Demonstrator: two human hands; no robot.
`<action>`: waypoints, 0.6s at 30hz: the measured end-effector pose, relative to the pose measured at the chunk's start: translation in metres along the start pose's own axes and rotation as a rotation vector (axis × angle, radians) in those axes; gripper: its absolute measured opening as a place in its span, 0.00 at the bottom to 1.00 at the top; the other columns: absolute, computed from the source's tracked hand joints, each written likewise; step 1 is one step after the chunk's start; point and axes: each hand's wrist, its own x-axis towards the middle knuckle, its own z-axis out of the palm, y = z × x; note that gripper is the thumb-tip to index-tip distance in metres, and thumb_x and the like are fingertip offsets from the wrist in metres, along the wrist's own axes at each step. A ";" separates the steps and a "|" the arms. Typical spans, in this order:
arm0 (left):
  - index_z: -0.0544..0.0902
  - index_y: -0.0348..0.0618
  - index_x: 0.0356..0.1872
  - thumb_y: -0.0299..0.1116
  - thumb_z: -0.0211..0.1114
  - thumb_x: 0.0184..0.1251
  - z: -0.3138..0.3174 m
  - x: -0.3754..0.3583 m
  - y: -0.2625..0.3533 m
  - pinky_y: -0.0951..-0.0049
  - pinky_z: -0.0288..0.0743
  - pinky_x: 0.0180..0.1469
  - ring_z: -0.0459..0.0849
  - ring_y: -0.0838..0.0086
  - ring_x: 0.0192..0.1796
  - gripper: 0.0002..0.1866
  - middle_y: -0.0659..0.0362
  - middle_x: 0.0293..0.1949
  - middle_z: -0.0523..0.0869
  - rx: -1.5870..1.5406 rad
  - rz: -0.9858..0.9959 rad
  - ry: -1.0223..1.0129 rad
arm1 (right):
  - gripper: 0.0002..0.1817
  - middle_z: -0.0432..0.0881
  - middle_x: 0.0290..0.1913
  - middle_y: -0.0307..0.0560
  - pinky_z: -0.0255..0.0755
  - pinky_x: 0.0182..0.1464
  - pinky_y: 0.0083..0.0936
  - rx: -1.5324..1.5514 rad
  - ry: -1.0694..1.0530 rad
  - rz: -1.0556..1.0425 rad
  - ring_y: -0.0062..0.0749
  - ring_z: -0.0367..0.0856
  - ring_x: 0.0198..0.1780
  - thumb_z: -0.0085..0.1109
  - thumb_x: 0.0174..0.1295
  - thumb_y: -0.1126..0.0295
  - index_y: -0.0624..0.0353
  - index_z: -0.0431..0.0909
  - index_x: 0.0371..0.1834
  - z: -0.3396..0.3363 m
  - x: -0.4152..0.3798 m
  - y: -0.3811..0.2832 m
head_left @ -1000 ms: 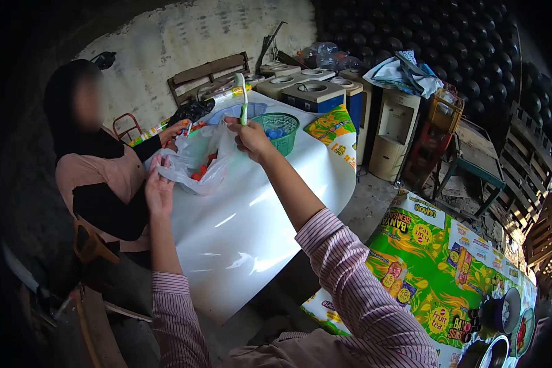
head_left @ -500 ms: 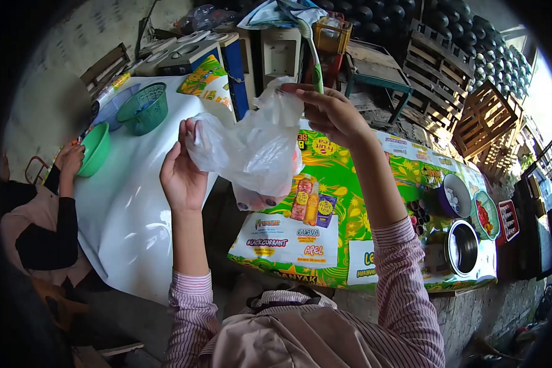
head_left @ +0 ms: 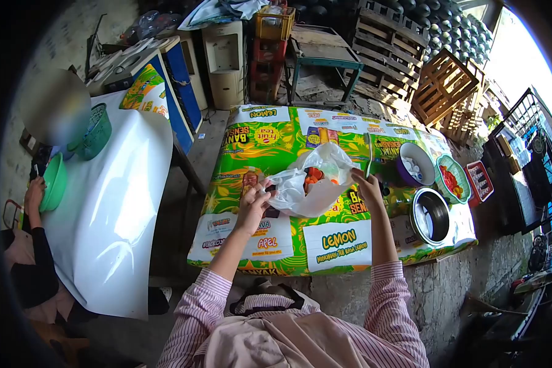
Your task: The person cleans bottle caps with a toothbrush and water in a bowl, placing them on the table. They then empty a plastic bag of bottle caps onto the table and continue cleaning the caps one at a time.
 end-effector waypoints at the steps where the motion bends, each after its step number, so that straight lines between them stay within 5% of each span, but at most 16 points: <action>1: 0.66 0.40 0.60 0.25 0.55 0.62 -0.006 -0.003 -0.010 0.73 0.68 0.56 0.75 0.71 0.55 0.23 0.59 0.58 0.70 -0.001 -0.005 0.000 | 0.21 0.80 0.25 0.44 0.69 0.29 0.20 -0.095 0.088 -0.069 0.23 0.78 0.26 0.62 0.52 0.65 0.63 0.76 0.49 -0.003 0.002 0.026; 4: 0.65 0.38 0.59 0.31 0.66 0.55 -0.028 -0.006 -0.041 0.77 0.73 0.41 0.77 0.79 0.42 0.30 0.55 0.53 0.72 0.435 0.111 0.028 | 0.29 0.82 0.38 0.58 0.72 0.44 0.29 -0.530 0.252 -0.146 0.40 0.81 0.41 0.68 0.41 0.66 0.66 0.75 0.49 -0.003 -0.020 0.068; 9: 0.64 0.40 0.60 0.29 0.66 0.55 -0.055 -0.031 -0.056 0.75 0.74 0.43 0.79 0.75 0.41 0.31 0.50 0.54 0.70 0.639 0.069 -0.020 | 0.26 0.79 0.36 0.58 0.71 0.46 0.36 -0.628 0.416 -0.165 0.52 0.78 0.41 0.70 0.34 0.68 0.65 0.77 0.41 0.012 -0.078 0.110; 12: 0.63 0.43 0.62 0.31 0.66 0.54 -0.081 -0.052 -0.082 0.71 0.74 0.46 0.76 0.71 0.46 0.33 0.48 0.55 0.67 0.705 0.092 0.120 | 0.24 0.77 0.34 0.54 0.71 0.43 0.36 -0.727 0.445 -0.135 0.51 0.77 0.37 0.68 0.36 0.70 0.61 0.77 0.41 0.020 -0.099 0.120; 14: 0.64 0.44 0.62 0.31 0.66 0.55 -0.089 -0.084 -0.086 0.71 0.74 0.46 0.75 0.71 0.47 0.32 0.50 0.55 0.67 0.726 0.138 0.196 | 0.17 0.76 0.33 0.51 0.69 0.37 0.35 -0.566 0.556 -0.293 0.48 0.75 0.31 0.65 0.41 0.74 0.59 0.78 0.38 0.025 -0.106 0.106; 15: 0.64 0.45 0.61 0.31 0.66 0.55 -0.088 -0.095 -0.087 0.71 0.73 0.46 0.73 0.71 0.49 0.31 0.51 0.54 0.68 0.742 0.186 0.272 | 0.10 0.72 0.24 0.43 0.64 0.27 0.28 -0.434 0.627 -0.454 0.33 0.70 0.22 0.61 0.45 0.78 0.60 0.77 0.33 0.028 -0.108 0.100; 18: 0.67 0.47 0.56 0.28 0.63 0.56 -0.064 -0.111 -0.076 0.75 0.70 0.37 0.72 0.73 0.47 0.25 0.58 0.55 0.69 0.792 0.279 0.376 | 0.03 0.56 0.13 0.30 0.51 0.21 0.15 -0.207 0.511 -0.506 0.11 0.56 0.17 0.57 0.52 0.80 0.60 0.77 0.29 0.036 -0.120 0.066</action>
